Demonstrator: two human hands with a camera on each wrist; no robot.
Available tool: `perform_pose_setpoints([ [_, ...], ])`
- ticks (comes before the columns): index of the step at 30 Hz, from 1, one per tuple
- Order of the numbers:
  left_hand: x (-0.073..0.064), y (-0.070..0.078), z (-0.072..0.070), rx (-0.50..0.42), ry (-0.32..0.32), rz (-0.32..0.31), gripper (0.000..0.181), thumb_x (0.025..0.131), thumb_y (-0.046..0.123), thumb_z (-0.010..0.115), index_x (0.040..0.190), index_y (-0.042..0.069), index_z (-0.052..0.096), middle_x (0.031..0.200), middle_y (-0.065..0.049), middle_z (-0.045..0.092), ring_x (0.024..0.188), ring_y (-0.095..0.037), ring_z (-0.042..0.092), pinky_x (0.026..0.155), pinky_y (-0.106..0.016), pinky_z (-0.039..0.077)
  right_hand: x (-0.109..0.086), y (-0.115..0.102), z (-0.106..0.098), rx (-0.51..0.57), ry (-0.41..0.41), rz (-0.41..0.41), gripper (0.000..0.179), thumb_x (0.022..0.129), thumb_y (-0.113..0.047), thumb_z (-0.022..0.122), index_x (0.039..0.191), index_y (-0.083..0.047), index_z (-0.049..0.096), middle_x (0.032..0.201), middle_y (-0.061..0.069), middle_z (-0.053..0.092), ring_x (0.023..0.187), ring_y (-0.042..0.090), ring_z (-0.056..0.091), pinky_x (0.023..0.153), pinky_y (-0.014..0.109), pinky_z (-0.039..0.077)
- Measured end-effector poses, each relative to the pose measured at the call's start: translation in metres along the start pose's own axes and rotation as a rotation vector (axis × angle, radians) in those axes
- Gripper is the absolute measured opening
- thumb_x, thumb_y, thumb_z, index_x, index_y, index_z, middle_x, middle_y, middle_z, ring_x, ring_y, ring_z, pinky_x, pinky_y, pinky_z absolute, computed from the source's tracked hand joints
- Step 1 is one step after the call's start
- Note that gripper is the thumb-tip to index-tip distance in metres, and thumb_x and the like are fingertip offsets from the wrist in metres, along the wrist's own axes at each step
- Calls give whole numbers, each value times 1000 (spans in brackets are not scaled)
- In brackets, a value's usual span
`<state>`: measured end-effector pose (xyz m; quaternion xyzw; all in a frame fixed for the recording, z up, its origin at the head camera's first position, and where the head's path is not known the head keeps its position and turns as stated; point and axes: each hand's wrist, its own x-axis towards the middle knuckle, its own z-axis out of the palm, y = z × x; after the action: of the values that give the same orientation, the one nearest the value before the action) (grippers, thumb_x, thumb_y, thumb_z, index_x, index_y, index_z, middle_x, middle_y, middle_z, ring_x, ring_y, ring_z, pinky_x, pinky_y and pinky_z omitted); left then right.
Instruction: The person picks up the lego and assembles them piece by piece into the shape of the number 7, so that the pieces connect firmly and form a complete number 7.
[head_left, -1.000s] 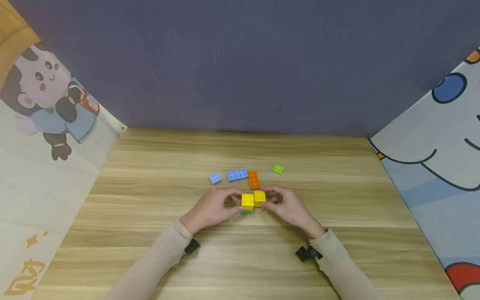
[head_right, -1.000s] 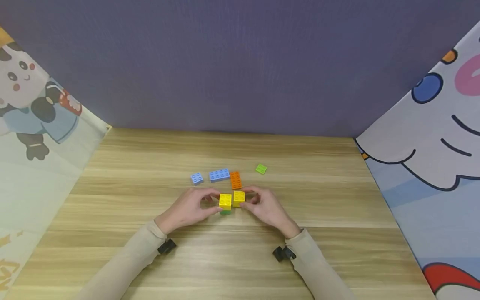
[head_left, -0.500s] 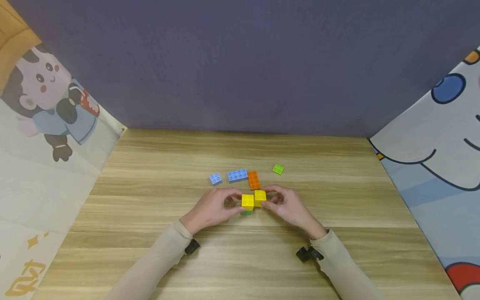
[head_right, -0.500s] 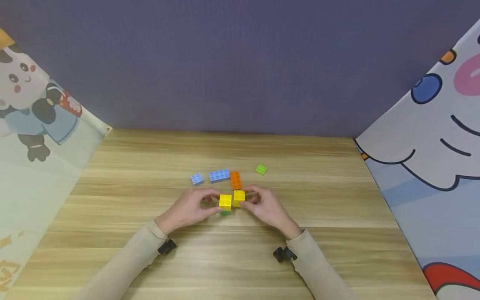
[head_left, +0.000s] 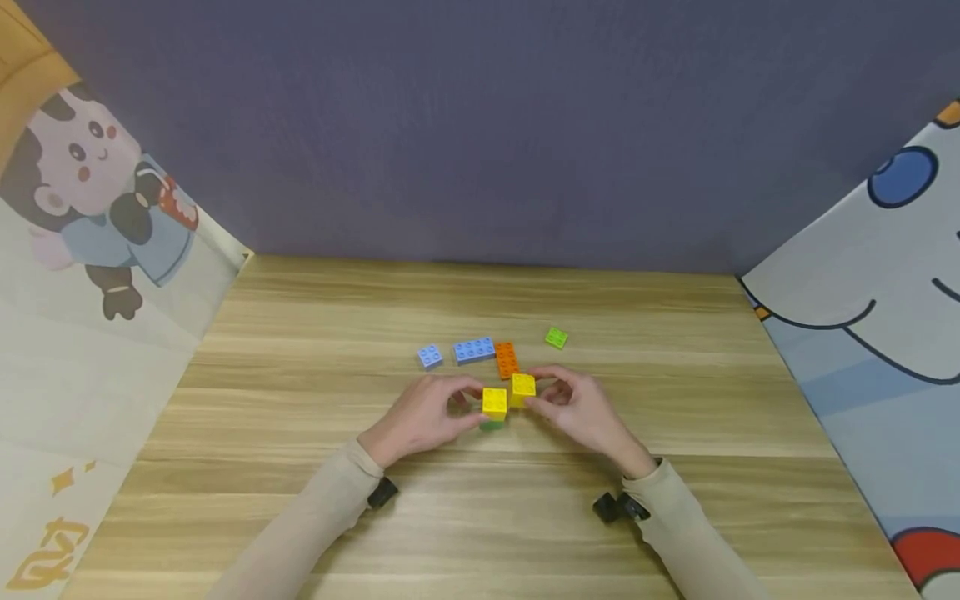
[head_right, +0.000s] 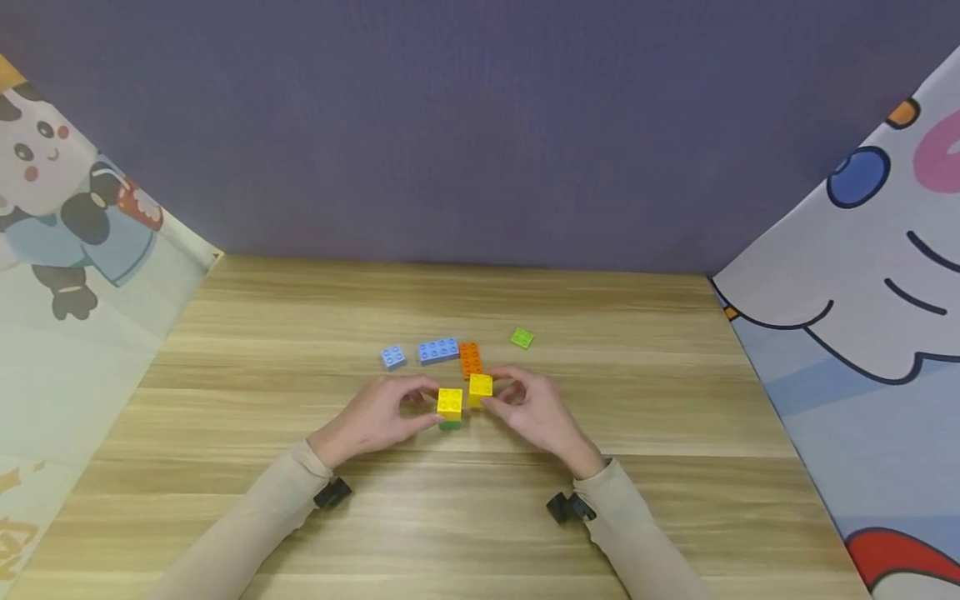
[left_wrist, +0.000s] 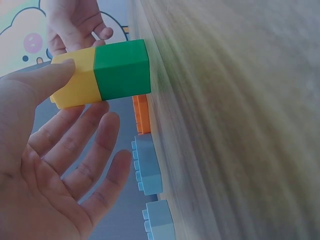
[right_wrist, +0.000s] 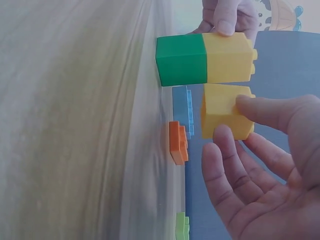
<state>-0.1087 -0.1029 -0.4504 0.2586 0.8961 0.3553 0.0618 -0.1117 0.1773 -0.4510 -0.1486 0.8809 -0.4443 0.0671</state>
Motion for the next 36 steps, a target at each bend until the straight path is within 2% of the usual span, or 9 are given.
perform_pose_setpoints([
  [6,1,0,0,3,-3,-6,38,93,35,84,127,20,75,119,3,80,95,-11,73,85,-31,60,-1,-1,-1,-1,16,-11,42,93,-15,84,133,-9,71,99,7,80,81,13,74,71,26,63],
  [14,0,1,0,-2,-5,-14,39,93,35,84,128,20,75,120,3,80,96,-11,73,86,-31,61,-2,-5,-2,25,30,-34,41,93,-15,84,132,-8,72,106,9,81,90,18,77,80,33,67],
  [22,0,2,0,6,-6,-8,39,94,36,84,128,19,75,121,2,80,96,-11,73,86,-31,61,-5,-13,-4,51,61,-43,42,92,-13,84,131,-7,72,117,12,79,97,23,78,82,31,66],
  [29,1,2,0,8,-1,0,40,94,36,84,128,18,75,121,2,80,95,-12,74,86,-31,61,-6,-19,-7,67,82,-55,41,93,-14,84,132,-7,72,122,14,77,105,28,77,88,40,67],
  [36,0,2,-1,8,0,-4,41,93,36,84,129,16,76,121,1,80,96,-12,74,87,-31,61,-6,-21,-7,132,91,-56,41,92,-11,84,131,-6,71,127,15,75,110,32,76,92,42,66],
])
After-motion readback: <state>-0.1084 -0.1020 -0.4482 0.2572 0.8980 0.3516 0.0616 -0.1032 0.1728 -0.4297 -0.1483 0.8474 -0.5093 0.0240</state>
